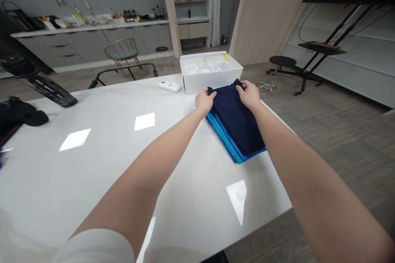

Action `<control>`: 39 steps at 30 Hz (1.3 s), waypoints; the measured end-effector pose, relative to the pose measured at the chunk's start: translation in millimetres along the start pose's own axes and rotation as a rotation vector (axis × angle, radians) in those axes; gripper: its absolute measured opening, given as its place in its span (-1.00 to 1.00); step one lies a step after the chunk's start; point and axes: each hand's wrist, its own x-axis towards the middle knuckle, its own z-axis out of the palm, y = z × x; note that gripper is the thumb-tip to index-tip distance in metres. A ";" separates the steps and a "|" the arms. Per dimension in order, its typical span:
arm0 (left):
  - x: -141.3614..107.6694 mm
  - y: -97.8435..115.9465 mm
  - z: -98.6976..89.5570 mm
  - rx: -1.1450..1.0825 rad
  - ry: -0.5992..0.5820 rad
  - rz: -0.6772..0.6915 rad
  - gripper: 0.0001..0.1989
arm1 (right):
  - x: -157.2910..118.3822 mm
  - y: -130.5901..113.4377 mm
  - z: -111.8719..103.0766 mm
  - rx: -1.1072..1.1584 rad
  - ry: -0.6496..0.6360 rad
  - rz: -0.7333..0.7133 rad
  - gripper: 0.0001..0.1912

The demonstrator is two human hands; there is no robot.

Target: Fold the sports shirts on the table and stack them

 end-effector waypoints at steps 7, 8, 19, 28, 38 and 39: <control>-47.5 7.2 -28.9 0.653 -0.286 0.480 -0.51 | -42.5 -13.3 5.9 -0.125 -0.141 -0.225 -0.48; -54.7 4.9 -29.6 0.724 -0.387 0.476 -0.52 | -47.0 -9.9 7.8 -0.094 -0.223 -0.246 -0.48; -177.8 17.0 -7.6 0.890 -0.509 0.717 -0.49 | -154.1 25.0 -51.2 -0.146 -0.216 -0.104 -0.35; -234.5 35.5 -80.3 0.888 -0.622 0.530 -0.68 | -259.9 -72.7 -42.1 -0.385 -0.104 -0.255 -0.53; -283.5 13.9 -355.9 1.129 -0.195 0.107 -0.68 | -312.6 -322.4 116.2 0.098 -0.614 -0.527 -0.73; -293.1 10.1 -384.3 1.145 -0.145 0.066 -0.69 | -320.9 -346.5 133.1 0.126 -0.657 -0.549 -0.74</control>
